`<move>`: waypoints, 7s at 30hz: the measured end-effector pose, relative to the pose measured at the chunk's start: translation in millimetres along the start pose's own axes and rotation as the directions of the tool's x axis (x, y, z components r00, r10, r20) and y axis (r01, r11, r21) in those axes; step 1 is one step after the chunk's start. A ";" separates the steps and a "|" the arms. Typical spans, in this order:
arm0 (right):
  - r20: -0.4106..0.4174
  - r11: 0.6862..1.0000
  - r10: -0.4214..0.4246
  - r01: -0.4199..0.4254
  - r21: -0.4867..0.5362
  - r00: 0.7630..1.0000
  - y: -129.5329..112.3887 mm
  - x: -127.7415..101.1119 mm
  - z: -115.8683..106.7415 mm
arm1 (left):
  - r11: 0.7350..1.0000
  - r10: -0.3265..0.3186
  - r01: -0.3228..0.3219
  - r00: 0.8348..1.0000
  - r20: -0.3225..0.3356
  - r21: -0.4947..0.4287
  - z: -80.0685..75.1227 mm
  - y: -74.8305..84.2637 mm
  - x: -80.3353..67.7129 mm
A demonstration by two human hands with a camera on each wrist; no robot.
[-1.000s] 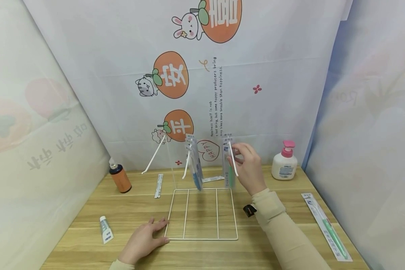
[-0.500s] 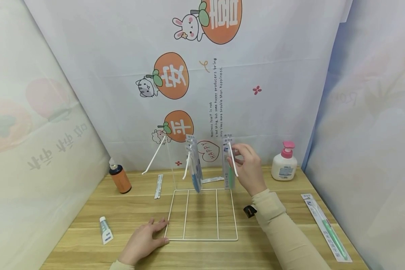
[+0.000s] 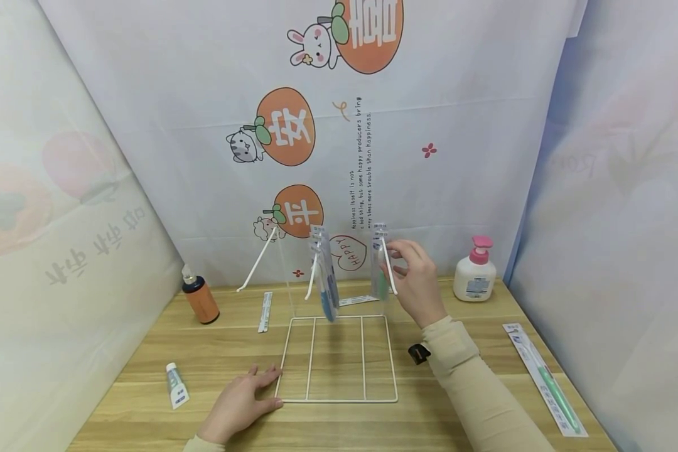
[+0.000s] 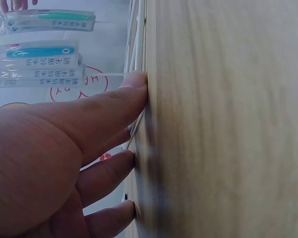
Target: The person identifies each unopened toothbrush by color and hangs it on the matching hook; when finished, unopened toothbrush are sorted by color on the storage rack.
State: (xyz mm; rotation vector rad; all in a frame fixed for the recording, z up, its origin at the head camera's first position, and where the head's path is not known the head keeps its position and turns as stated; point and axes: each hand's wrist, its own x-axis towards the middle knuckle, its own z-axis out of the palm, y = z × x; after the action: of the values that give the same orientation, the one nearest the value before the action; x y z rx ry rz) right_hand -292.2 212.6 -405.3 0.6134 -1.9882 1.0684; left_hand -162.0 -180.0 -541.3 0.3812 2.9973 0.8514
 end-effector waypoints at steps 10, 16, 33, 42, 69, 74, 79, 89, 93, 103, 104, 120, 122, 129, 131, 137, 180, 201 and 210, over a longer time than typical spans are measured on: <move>0.003 1.000 0.022 -0.022 0.012 1.000 5.1 -4.6 -8.6 | 1.000 -0.018 0.018 1.000 0.014 0.003 -0.9 0.5 1.0; 0.007 0.998 0.068 -0.068 -0.010 0.998 23.8 -11.2 -36.0 | 1.000 -0.020 0.020 1.000 0.013 -0.009 -1.5 1.3 1.1; 0.349 0.914 0.398 -0.337 -0.224 0.848 126.7 -57.5 -185.5 | 1.000 -0.003 0.003 1.000 -0.006 0.002 0.4 -0.5 0.7; 0.396 0.885 0.457 -0.365 -0.289 0.796 185.6 -105.8 -221.4 | 1.000 0.009 -0.009 1.000 -0.014 0.014 1.4 -1.5 0.2; 0.513 0.792 0.604 -0.392 -0.467 0.609 227.3 -150.6 -223.7 | 1.000 0.017 -0.017 1.000 -0.006 0.015 0.0 -0.3 0.2; 0.506 0.778 0.621 -0.393 -0.490 0.599 222.3 -148.0 -222.8 | 1.000 0.019 -0.019 1.000 -0.012 0.011 -1.5 1.0 -0.5; 0.506 0.785 0.610 -0.379 -0.489 0.610 220.0 -146.6 -221.9 | 1.000 0.020 -0.020 1.000 -0.013 0.013 -1.2 1.0 -0.8; 0.496 0.790 0.599 -0.363 -0.494 0.629 213.6 -145.0 -222.0 | 1.000 0.013 -0.013 1.000 -0.011 0.012 -0.8 1.2 -1.6; 0.479 0.784 0.604 -0.367 -0.500 0.637 208.5 -143.2 -220.7 | 1.000 0.004 -0.004 1.000 -0.004 0.015 -0.5 1.1 -1.1; 0.426 0.789 0.602 -0.421 -0.447 0.676 173.0 -123.9 -210.6 | 1.000 0.003 -0.003 1.000 0.000 0.022 0.0 0.2 0.1; 0.410 0.788 0.603 -0.431 -0.441 0.684 167.4 -119.9 -208.8 | 1.000 0.003 -0.003 1.000 0.000 0.021 -0.2 0.3 0.0; -0.009 0.966 0.231 -0.230 -0.116 0.973 9.5 -46.0 -161.0 | 1.000 -0.004 0.004 1.000 0.001 0.020 2.0 -1.3 0.6; -0.035 0.985 0.155 -0.158 -0.070 0.987 -9.4 -42.8 -155.1 | 1.000 -0.005 0.005 1.000 0.000 0.021 2.3 -1.7 0.5; -0.037 0.992 -0.032 0.037 0.121 0.999 -64.9 -45.4 -132.7 | 1.000 -0.007 0.007 1.000 -0.002 0.027 1.5 -0.8 -0.4; -0.038 0.985 -0.061 0.067 0.158 0.997 -75.2 -49.8 -125.0 | 1.000 -0.005 0.005 1.000 -0.001 0.026 0.7 0.2 -0.5; -0.022 0.968 -0.083 0.086 0.236 0.996 -91.0 -64.5 -102.7 | 1.000 0.004 -0.003 1.000 -0.004 0.025 0.6 0.7 -1.2; -0.113 0.998 -0.036 0.041 0.042 0.993 -28.5 -36.8 -10.8 | 0.999 0.029 -0.029 0.999 -0.019 0.039 2.3 -1.4 -1.0; -0.128 1.000 -0.019 0.021 0.020 0.992 -10.0 -23.4 4.1 | 1.000 0.008 -0.008 1.000 -0.005 0.023 0.8 -0.5 -0.3; -0.113 1.000 -0.004 0.006 0.018 0.994 -10.9 -22.5 4.6 | 1.000 0.002 -0.002 1.000 -0.002 0.013 1.1 -0.8 -0.3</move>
State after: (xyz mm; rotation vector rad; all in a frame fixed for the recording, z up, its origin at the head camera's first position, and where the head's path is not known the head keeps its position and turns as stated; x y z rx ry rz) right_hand -273.3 204.0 -420.0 0.5547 -1.8799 1.0953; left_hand -161.8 -180.1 -542.7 0.3847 3.0058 0.8332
